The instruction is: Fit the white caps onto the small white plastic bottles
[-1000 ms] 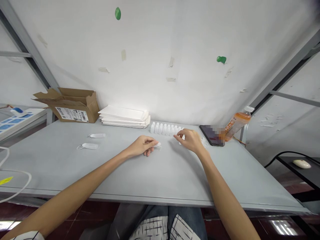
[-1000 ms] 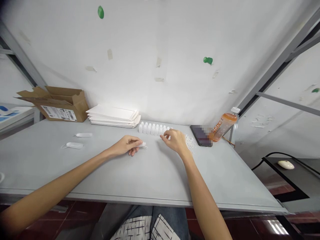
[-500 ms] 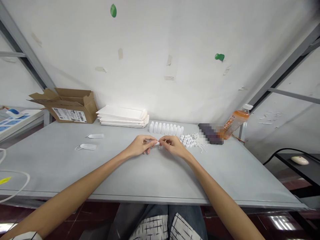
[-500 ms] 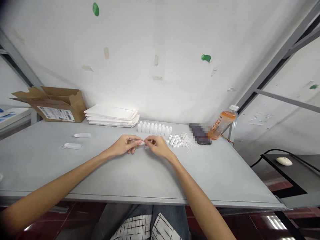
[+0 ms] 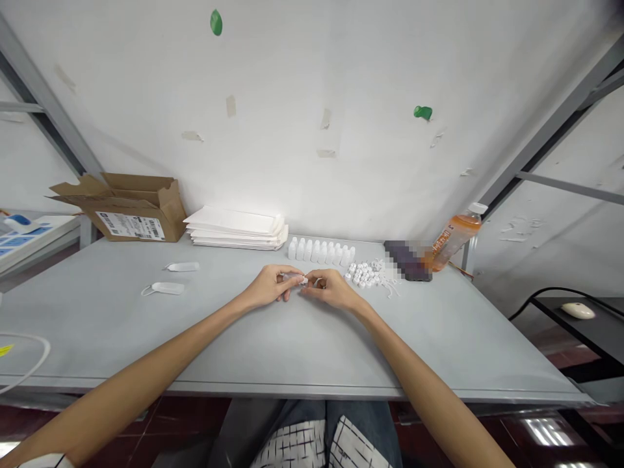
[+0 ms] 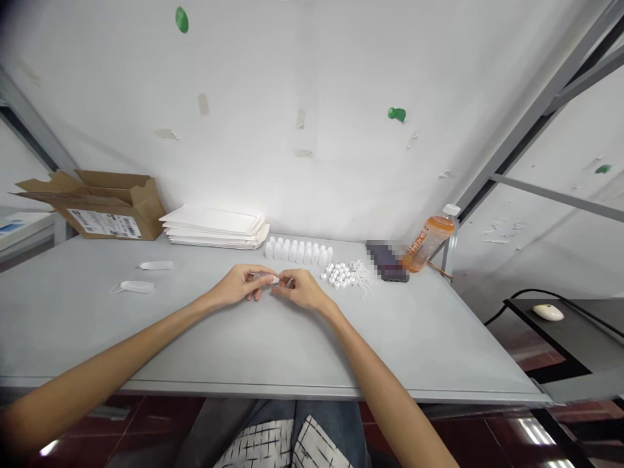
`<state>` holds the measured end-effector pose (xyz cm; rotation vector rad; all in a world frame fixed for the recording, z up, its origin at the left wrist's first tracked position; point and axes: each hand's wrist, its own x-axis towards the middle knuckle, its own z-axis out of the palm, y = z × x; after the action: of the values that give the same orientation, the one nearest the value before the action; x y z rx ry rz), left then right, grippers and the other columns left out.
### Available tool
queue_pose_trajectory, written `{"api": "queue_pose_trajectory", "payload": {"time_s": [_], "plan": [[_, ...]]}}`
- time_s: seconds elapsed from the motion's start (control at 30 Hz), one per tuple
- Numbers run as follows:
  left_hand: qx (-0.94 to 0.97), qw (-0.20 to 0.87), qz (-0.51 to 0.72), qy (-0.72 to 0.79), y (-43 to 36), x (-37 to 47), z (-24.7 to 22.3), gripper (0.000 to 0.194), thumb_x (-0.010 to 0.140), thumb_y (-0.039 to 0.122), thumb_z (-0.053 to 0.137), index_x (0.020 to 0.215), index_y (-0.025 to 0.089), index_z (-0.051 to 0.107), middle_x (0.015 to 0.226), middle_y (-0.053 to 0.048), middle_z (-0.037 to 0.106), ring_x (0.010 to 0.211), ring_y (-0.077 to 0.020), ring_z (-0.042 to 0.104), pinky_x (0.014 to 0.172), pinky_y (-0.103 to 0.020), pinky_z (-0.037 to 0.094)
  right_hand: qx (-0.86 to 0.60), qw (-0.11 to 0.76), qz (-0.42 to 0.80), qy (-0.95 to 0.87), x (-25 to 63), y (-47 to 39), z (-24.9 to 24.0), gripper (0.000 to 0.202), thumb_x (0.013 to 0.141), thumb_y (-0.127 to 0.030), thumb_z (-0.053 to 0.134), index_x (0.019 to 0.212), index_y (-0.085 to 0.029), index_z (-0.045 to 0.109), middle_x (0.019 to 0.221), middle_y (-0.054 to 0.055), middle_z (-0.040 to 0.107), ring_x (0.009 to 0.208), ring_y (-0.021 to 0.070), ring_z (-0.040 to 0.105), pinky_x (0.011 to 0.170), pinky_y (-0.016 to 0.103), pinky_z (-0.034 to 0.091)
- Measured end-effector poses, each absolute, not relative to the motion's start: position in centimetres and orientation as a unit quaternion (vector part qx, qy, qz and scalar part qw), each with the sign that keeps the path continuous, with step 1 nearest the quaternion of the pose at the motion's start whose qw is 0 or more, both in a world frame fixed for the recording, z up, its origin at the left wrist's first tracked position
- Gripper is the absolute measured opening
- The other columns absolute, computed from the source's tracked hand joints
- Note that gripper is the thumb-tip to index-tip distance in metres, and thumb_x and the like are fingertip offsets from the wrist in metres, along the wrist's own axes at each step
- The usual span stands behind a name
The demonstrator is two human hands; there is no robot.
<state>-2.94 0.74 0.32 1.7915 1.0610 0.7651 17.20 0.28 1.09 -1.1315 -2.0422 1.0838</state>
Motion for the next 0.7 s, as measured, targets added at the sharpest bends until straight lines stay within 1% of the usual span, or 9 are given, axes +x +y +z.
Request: {"api": "queue_pose_trajectory", "payload": {"time_s": [0.1, 0.17, 0.27, 0.47, 0.57, 0.7], "plan": [[0.72, 0.448, 0.311, 0.43, 0.7, -2.9, 0.3, 0.043, 0.084, 0.05, 0.06, 0.102, 0.013, 0.071, 0.051, 0.001, 0.057, 0.047, -0.0117, 0.052, 0.048, -0.023, 0.041, -0.425, 0.277, 0.398, -0.765, 17.2, 0.3, 1.0, 0.021, 0.081, -0.034, 0.061, 0.074, -0.014, 0.066, 0.058, -0.004, 0.051, 0.049, 0.0069, 0.04, 0.049, 0.021, 0.032], [0.716, 0.453, 0.314, 0.428, 0.7, -2.9, 0.3, 0.043, 0.083, 0.05, 0.06, 0.101, 0.012, 0.071, 0.058, -0.001, 0.06, 0.048, -0.0114, 0.054, 0.047, -0.023, 0.041, -0.425, 0.268, 0.406, -0.764, 17.3, 0.3, 1.2, 0.023, 0.082, -0.034, 0.059, 0.07, -0.015, 0.062, 0.055, -0.004, 0.049, 0.047, 0.0074, 0.043, 0.049, 0.022, 0.033], [0.716, 0.458, 0.319, 0.42, 0.7, -2.8, 0.3, 0.043, 0.083, 0.05, 0.06, 0.1, 0.012, 0.07, 0.07, -0.003, 0.064, 0.049, -0.0105, 0.055, 0.046, -0.023, 0.041, -0.423, 0.263, 0.419, -0.759, 17.6, 0.3, 1.5, 0.023, 0.081, -0.032, 0.059, 0.065, -0.015, 0.059, 0.055, -0.003, 0.052, 0.047, 0.0084, 0.048, 0.048, 0.022, 0.035], [0.712, 0.455, 0.324, 0.426, 0.9, -2.6, 0.1, 0.045, 0.083, 0.051, 0.059, 0.1, 0.011, 0.07, 0.073, -0.004, 0.064, 0.047, -0.0096, 0.054, 0.043, -0.022, 0.039, -0.426, 0.253, 0.458, -0.738, 18.2, 0.7, 2.1, 0.017, 0.077, -0.028, 0.06, 0.069, -0.014, 0.062, 0.052, -0.002, 0.054, 0.046, 0.01, 0.05, 0.043, 0.021, 0.037], [0.711, 0.457, 0.325, 0.425, 0.9, -2.5, 0.2, 0.044, 0.083, 0.051, 0.06, 0.099, 0.011, 0.07, 0.073, -0.003, 0.062, 0.046, -0.0095, 0.054, 0.043, -0.022, 0.039, -0.414, 0.254, 0.481, -0.73, 18.5, 0.7, 2.6, 0.013, 0.075, -0.025, 0.058, 0.07, -0.014, 0.063, 0.053, -0.001, 0.055, 0.047, 0.0104, 0.051, 0.043, 0.021, 0.04], [0.715, 0.466, 0.325, 0.408, 0.7, -2.3, 0.7, 0.04, 0.083, 0.049, 0.059, 0.094, 0.012, 0.07, 0.067, 0.0, 0.057, 0.043, -0.0074, 0.048, 0.046, -0.023, 0.04, -0.401, 0.251, 0.493, -0.73, 18.9, 0.7, 3.3, 0.013, 0.074, -0.022, 0.057, 0.07, -0.014, 0.064, 0.054, -0.001, 0.055, 0.05, 0.0109, 0.053, 0.044, 0.021, 0.041]]}}
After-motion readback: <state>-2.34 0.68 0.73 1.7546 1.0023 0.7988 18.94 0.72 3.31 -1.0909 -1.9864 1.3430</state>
